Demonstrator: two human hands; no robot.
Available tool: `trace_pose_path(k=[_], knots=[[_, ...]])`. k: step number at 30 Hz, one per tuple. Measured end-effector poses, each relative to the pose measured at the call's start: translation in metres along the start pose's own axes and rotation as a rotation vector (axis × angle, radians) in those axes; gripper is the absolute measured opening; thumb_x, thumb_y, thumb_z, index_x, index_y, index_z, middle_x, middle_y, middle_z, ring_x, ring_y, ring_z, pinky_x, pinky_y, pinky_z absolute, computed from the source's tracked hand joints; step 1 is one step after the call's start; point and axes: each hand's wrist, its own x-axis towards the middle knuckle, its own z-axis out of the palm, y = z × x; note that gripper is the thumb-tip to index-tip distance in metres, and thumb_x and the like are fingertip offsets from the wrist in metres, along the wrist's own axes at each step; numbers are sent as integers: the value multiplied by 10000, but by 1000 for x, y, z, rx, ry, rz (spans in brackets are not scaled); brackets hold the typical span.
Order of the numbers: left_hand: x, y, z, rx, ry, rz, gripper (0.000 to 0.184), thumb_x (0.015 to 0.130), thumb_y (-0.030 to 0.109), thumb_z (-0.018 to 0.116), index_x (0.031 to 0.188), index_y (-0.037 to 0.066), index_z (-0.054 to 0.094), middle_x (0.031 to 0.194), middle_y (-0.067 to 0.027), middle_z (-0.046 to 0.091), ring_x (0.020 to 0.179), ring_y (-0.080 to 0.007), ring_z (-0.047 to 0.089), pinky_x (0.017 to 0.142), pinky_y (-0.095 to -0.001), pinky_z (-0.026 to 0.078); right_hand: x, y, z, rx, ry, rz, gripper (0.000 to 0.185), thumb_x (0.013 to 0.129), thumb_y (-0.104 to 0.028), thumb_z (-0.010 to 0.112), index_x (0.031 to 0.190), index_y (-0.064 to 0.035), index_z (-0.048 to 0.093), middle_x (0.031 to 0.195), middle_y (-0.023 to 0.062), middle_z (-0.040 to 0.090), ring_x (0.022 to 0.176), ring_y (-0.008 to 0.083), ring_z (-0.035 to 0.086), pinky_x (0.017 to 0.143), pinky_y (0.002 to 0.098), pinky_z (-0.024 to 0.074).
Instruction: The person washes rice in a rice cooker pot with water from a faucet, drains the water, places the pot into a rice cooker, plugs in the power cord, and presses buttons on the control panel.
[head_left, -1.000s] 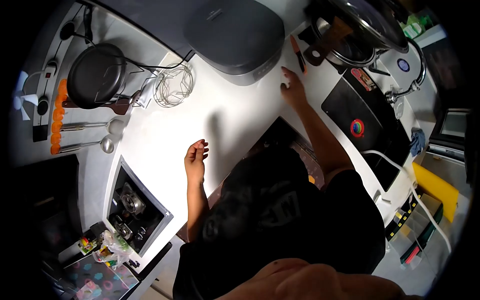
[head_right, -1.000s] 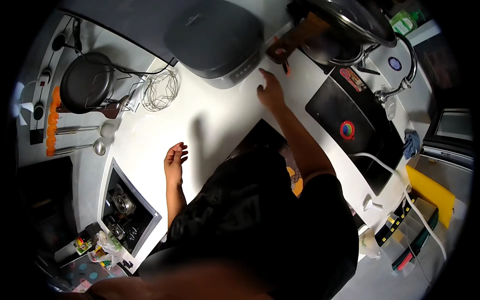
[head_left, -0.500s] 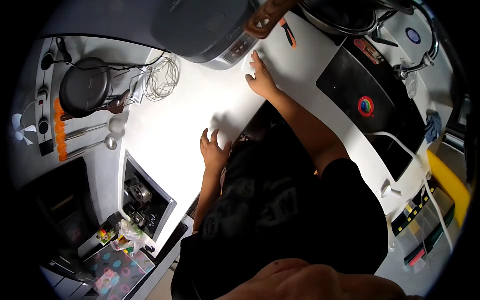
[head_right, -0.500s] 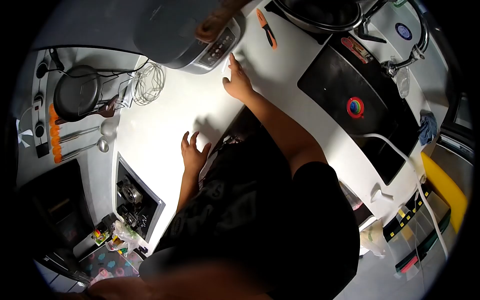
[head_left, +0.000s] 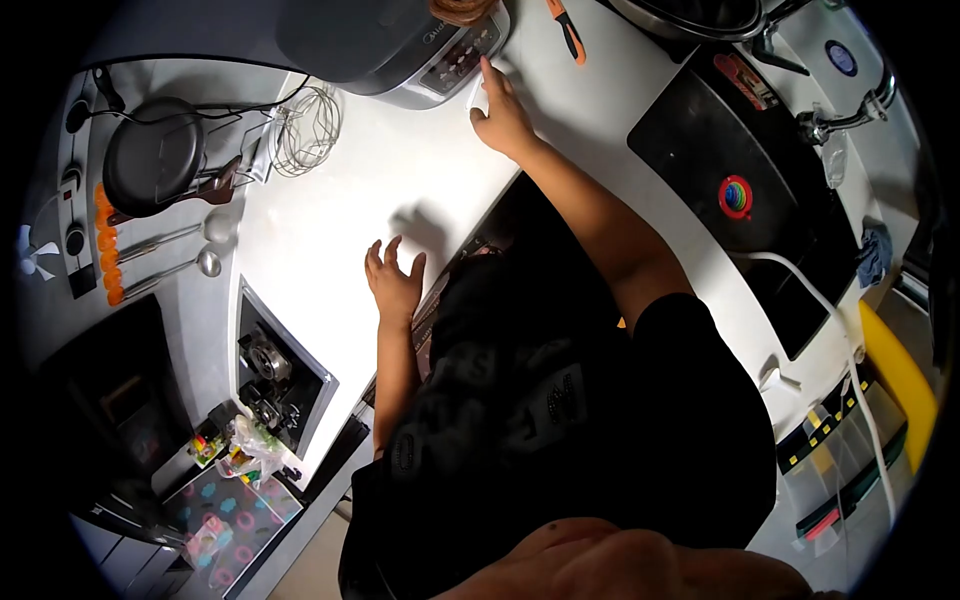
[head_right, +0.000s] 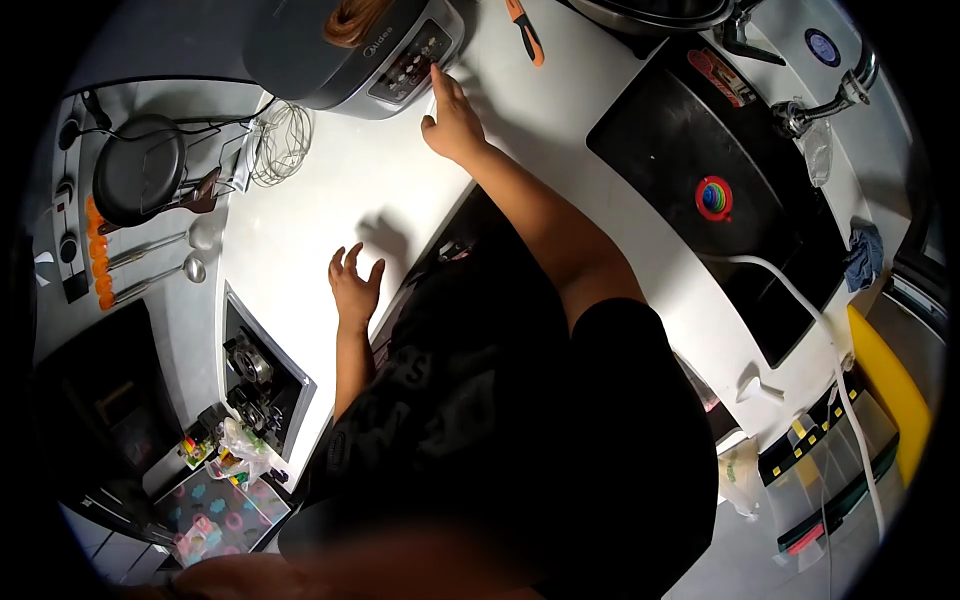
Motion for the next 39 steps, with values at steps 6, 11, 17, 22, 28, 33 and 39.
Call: trace_pose_path(k=[6,11,17,22,28,33,39], knots=[[8,-14,-10,25,39,-63,460,750,307,677,1148,109,556,1260,-215,412,1194,-363,353,975,-444,334,3,-5,0,-112,53,-9,798,736,-93,580,1401,-99,138,1346,190,282,1212,330,363,965,363,364],[13,-25,-18,35,76,-108,437,754,302,679,1130,107,572,1275,-211,408,1193,-362,366,975,-440,341,4,-2,10,-39,104,-20,808,722,-109,598,1398,-97,155,1336,188,274,1222,338,337,973,356,355],[12,-32,-18,28,56,-125,429,757,310,672,1121,104,577,1266,-206,409,1190,-364,363,970,-447,343,3,5,15,26,112,-43,828,715,-94,568,1411,-138,122,1349,179,212,1043,297,464,869,335,420],[12,-37,-18,35,56,-122,421,757,311,671,1109,99,582,1261,-209,408,1187,-367,363,967,-452,345,3,7,20,80,177,-47,815,690,-44,569,1401,-185,196,1332,156,232,1032,292,472,860,329,423],[14,-37,-22,69,87,-104,407,766,305,668,1113,111,583,1259,-215,425,1178,-371,382,966,-448,345,13,22,22,106,212,-69,788,679,4,570,1373,-256,302,1311,108,304,1137,256,415,784,278,433],[17,-31,-24,72,99,-62,403,767,302,669,1111,109,584,1257,-215,426,1173,-371,390,962,-446,349,11,19,20,211,193,-49,770,659,10,550,1349,-264,345,1349,105,265,1157,300,396,920,335,391],[18,-25,-28,37,99,-90,405,758,297,675,1105,109,586,1255,-211,420,1175,-365,382,953,-444,364,13,24,16,241,164,-28,750,670,17,539,1353,-217,333,1340,113,326,1166,296,399,933,333,383]])
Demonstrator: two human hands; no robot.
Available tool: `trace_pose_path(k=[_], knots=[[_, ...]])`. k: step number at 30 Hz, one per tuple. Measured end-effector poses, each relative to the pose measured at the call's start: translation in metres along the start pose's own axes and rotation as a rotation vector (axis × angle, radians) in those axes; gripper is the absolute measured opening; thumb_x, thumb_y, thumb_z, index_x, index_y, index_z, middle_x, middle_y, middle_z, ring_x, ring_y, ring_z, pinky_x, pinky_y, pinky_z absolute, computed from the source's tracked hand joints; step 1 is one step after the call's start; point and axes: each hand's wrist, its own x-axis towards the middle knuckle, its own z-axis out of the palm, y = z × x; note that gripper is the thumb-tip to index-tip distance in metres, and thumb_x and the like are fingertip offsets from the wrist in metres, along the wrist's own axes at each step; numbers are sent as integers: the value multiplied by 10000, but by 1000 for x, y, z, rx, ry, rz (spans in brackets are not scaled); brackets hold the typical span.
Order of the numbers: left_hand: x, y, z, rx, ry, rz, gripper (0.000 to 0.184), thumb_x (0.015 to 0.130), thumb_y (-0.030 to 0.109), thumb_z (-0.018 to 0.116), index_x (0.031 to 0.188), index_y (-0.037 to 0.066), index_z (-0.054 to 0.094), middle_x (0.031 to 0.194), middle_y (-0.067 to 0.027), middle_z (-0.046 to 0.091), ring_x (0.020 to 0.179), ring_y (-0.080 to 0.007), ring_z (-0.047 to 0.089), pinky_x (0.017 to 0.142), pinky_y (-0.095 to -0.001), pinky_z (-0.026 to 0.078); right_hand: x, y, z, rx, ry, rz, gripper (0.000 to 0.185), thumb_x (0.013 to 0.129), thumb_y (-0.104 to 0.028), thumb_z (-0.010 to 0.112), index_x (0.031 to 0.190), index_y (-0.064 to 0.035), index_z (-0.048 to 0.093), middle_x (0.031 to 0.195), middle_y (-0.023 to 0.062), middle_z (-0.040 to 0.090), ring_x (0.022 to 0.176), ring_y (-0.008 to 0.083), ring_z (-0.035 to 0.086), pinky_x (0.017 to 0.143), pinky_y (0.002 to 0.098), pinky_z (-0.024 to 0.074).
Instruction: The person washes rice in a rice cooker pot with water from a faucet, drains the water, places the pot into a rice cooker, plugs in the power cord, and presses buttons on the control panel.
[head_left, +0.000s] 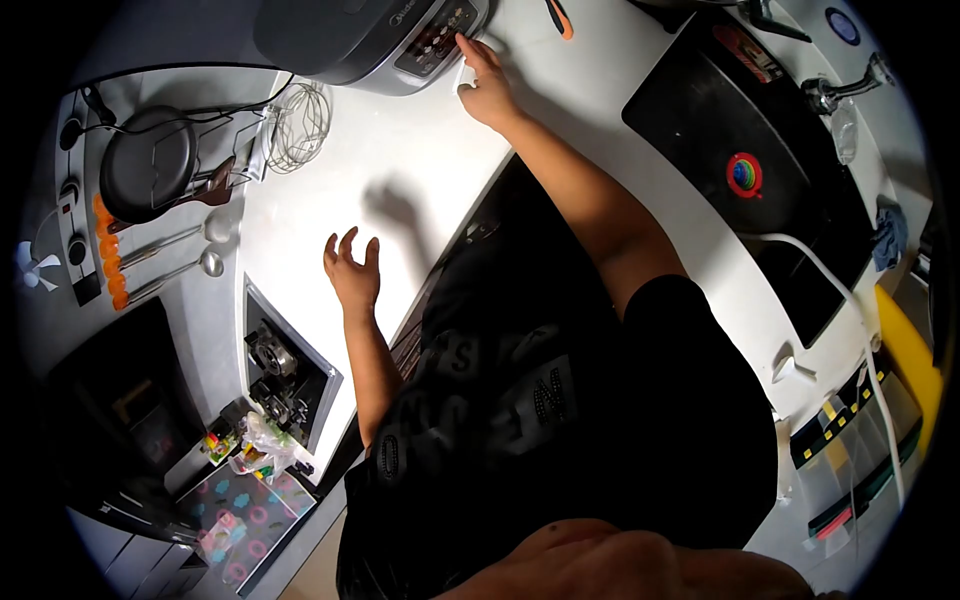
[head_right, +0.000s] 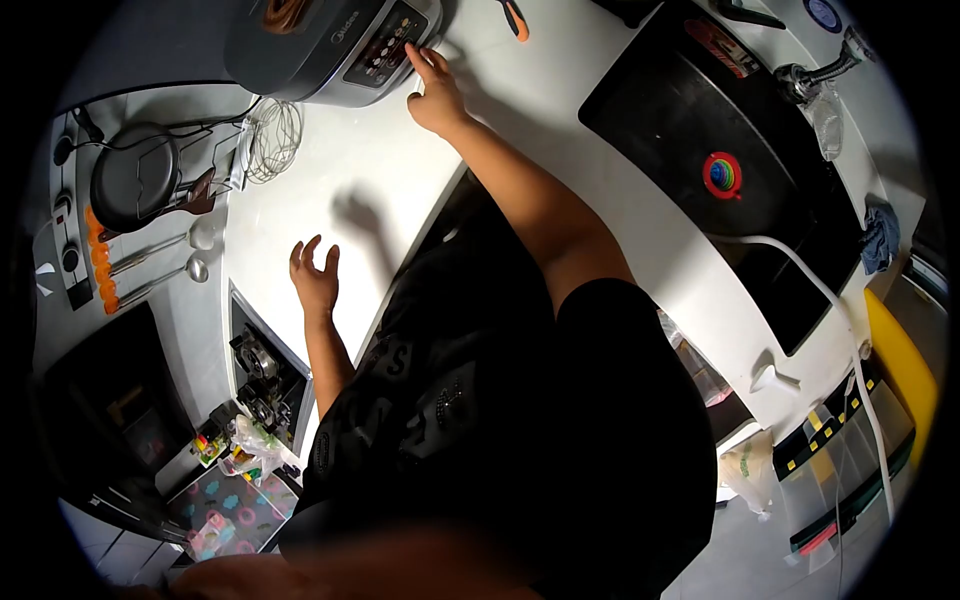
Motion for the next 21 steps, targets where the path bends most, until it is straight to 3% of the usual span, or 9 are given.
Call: trace_pose_path(k=[3,6,15,18,21], knots=[[-3,1,1,5,-9,-5,402,761,296,672,1105,105,586,1257,-208,420,1176,-366,382,954,-444,365,-1,6,-2,99,43,-64,717,672,30,540,1338,-146,343,1295,121,371,1114,267,454,909,325,400],[-5,0,3,2,-28,-34,401,762,297,671,1104,105,587,1260,-204,419,1179,-366,380,957,-446,364,-3,10,-3,104,72,12,689,670,41,544,1317,-99,355,1256,126,396,1039,237,505,879,321,420],[0,1,2,3,-26,-19,398,766,304,667,1105,112,589,1263,-204,418,1176,-367,387,959,-447,365,4,8,-10,8,106,-27,678,674,18,546,1315,-76,345,1216,130,420,999,228,518,870,327,425],[1,1,1,9,-30,-27,397,766,305,667,1104,112,590,1263,-205,419,1179,-366,384,960,-446,363,10,0,-12,-69,118,-65,698,694,36,533,1342,-128,331,1240,101,403,1025,172,515,698,250,455],[1,-1,1,7,-34,-41,396,767,305,666,1105,113,590,1263,-206,419,1184,-366,379,963,-446,360,14,-2,-11,-105,121,-70,713,695,27,545,1351,-133,316,1242,101,404,1041,177,514,714,254,462]])
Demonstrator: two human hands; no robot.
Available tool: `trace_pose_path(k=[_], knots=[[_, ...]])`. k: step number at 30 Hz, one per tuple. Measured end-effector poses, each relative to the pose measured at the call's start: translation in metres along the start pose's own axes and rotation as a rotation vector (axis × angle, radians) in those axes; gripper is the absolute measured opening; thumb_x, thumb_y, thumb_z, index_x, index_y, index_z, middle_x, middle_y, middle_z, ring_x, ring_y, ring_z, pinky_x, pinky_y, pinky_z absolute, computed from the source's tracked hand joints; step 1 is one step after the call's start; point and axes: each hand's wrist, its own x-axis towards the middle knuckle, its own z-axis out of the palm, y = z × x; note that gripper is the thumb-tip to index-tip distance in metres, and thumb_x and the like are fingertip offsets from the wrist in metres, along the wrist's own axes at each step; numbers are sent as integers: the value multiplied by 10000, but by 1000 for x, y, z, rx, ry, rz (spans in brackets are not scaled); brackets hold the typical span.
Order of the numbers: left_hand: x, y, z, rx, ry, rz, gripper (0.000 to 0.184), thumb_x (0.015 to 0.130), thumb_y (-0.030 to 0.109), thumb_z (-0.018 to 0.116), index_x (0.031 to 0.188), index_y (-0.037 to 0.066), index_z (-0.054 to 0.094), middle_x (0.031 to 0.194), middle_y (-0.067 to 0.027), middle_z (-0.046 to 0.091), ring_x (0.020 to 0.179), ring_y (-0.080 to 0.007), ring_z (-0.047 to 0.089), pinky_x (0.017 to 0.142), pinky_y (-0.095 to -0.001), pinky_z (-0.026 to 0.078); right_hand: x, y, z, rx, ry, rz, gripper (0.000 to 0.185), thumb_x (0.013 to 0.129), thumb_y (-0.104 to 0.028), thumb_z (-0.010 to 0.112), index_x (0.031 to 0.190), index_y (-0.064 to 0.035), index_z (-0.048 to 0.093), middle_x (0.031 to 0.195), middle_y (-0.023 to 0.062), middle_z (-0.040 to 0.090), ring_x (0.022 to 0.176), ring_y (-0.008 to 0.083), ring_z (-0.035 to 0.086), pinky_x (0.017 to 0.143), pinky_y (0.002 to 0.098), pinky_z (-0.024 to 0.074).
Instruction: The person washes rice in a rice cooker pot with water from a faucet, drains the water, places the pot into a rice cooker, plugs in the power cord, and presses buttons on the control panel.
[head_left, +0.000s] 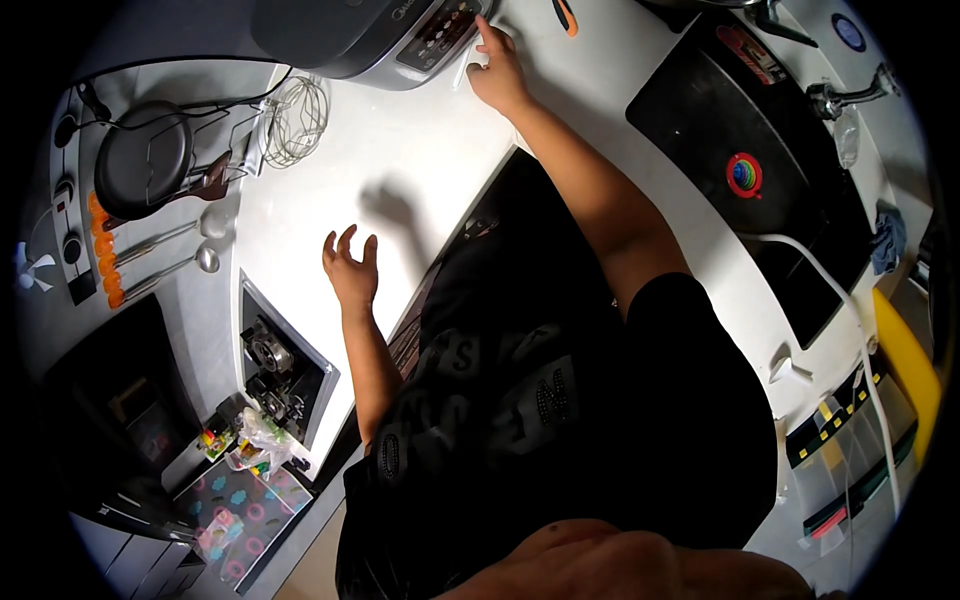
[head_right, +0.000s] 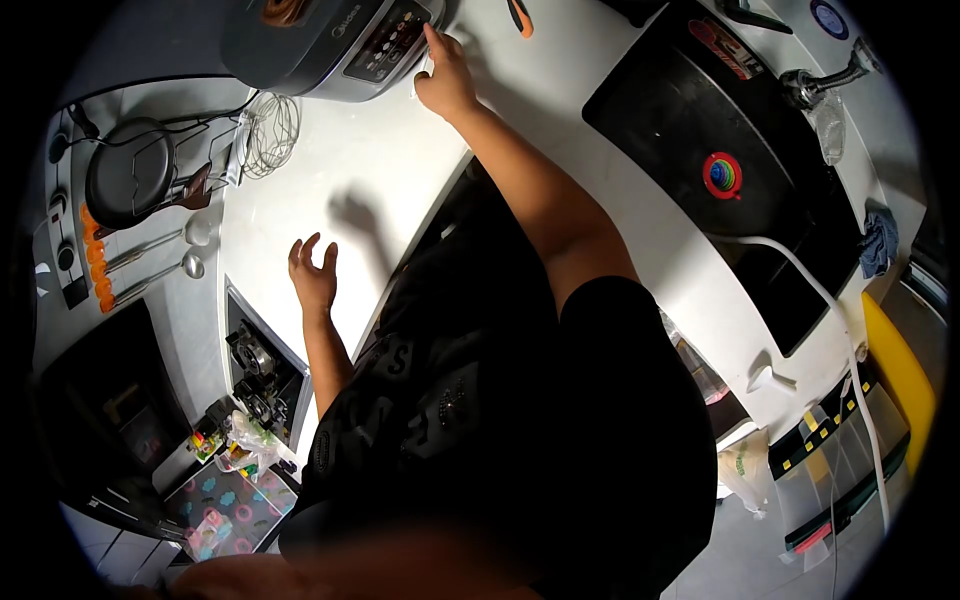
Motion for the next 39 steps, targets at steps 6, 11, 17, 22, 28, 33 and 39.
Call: trace_pose_path(k=[6,11,17,22,28,33,39], knots=[[1,-9,1,-8,4,-14,396,765,301,667,1104,112,591,1263,-210,419,1188,-367,374,963,-449,356,11,15,5,15,-11,-13,698,671,-53,578,1328,-128,354,1280,144,380,1118,307,437,943,358,384],[0,-7,4,-17,17,-25,394,777,311,660,1103,101,592,1265,-221,421,1181,-363,388,963,-440,355,10,-7,-6,-243,-32,28,657,666,-96,594,1293,-196,424,1310,107,357,1119,293,446,898,353,424],[2,-10,6,-21,20,-9,394,782,314,656,1106,100,590,1267,-220,419,1177,-367,394,957,-444,361,22,-22,-7,-445,42,3,563,665,-128,590,1218,-204,516,1311,61,364,1091,264,473,860,354,446],[5,-7,5,-58,27,-8,404,759,308,672,1103,111,590,1266,-213,412,1181,-364,379,960,-443,358,16,-15,-27,-333,52,100,519,686,-123,556,1203,-151,527,1283,69,398,1086,242,482,886,349,432],[1,-10,8,-64,5,-21,400,763,309,668,1101,111,590,1264,-211,415,1181,-365,381,961,-444,358,0,14,-37,-308,49,227,437,724,-110,503,1157,-138,556,1184,83,512,1073,256,492,896,338,424],[-3,-13,12,-66,-24,-39,400,763,311,667,1101,110,591,1262,-209,419,1186,-361,377,962,-440,358,-13,11,-35,-219,11,254,257,746,-190,545,976,-145,649,965,83,618,905,252,585,778,336,471],[-1,-15,15,-90,-8,-29,393,761,307,667,1090,104,596,1254,-222,422,1177,-368,386,957,-442,361,-37,-10,-27,-237,-212,267,233,784,-328,575,866,-128,663,774,84,642,740,272,611,673,352,484]])
